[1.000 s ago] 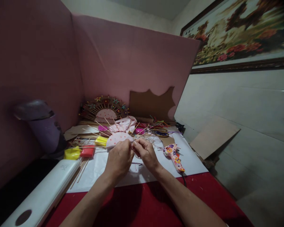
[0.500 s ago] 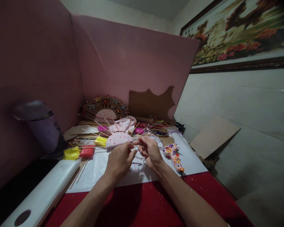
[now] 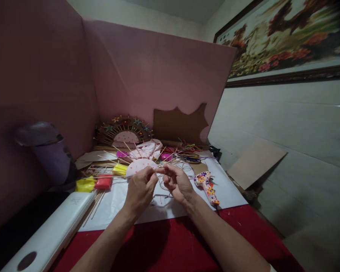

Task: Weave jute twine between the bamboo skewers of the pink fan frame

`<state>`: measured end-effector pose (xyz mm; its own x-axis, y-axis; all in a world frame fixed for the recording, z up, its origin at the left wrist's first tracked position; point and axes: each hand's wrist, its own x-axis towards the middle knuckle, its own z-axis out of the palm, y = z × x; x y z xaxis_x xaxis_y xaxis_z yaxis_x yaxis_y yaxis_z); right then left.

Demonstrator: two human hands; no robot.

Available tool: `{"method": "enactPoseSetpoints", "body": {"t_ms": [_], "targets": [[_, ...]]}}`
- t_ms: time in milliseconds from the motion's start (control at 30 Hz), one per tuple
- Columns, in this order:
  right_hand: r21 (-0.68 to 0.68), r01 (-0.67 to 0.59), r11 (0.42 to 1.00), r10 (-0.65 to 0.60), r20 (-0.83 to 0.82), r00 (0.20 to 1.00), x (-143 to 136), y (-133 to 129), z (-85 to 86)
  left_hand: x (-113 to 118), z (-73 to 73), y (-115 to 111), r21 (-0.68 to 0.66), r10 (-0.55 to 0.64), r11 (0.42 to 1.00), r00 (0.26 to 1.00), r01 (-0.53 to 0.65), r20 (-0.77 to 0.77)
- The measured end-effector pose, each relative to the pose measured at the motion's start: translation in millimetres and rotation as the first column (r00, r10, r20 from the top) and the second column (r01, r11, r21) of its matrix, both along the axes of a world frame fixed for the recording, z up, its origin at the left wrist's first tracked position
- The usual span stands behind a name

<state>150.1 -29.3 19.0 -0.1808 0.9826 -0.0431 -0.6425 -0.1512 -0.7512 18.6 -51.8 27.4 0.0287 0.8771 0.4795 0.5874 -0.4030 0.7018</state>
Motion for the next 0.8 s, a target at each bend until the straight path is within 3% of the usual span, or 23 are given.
{"method": "enactPoseSetpoints", "body": {"t_ms": [167, 267, 333, 400, 433, 500, 600, 700, 800], "targets": [[-0.031, 0.025, 0.999, -0.027, -0.065, 0.998, 1, 2, 0.2, -1, -0.2, 3, -0.060, 0.143, 0.987, 0.986, -0.148, -0.083], [-0.032, 0.121, 0.992, -0.122, -0.066, 0.990, 1, 2, 0.4, 2, -6.7, 5, -0.144, 0.068, 0.986, 0.991, -0.085, -0.118], [-0.064, 0.165, 0.984, -0.168, -0.049, 0.985, 1, 3, -0.3, 5, -10.5, 7, -0.281, -0.049, 0.958, 0.999, 0.050, 0.008], [-0.105, 0.201, 0.974, -0.204, -0.017, 0.979, 0, 4, -1.8, 7, -11.4, 9, -0.417, -0.029, 0.895, 0.953, 0.159, 0.301], [-0.122, 0.215, 0.969, -0.217, 0.000, 0.976, 0, 5, -2.6, 6, -10.8, 10, -0.448, 0.061, 0.878, 0.887, 0.171, 0.458], [-0.145, 0.234, 0.961, -0.232, 0.031, 0.972, -1, 6, -4.3, 4, -8.3, 12, -0.455, 0.286, 0.887, 0.674, 0.083, 0.681], [-0.158, 0.232, 0.960, -0.226, 0.060, 0.972, -1, 8, -6.5, -4, -5.0, 16, -0.485, 0.467, 0.873, 0.363, -0.044, 0.807], [-0.164, 0.225, 0.960, -0.215, 0.077, 0.973, -1, 9, -7.9, -10, -3.7, 19, -0.549, 0.531, 0.834, 0.195, 0.050, 0.824], [-0.182, 0.233, 0.955, -0.220, 0.091, 0.971, 0, 10, -8.9, -15, -3.8, 24, -0.569, 0.557, 0.810, 0.114, 0.144, 0.823]]}}
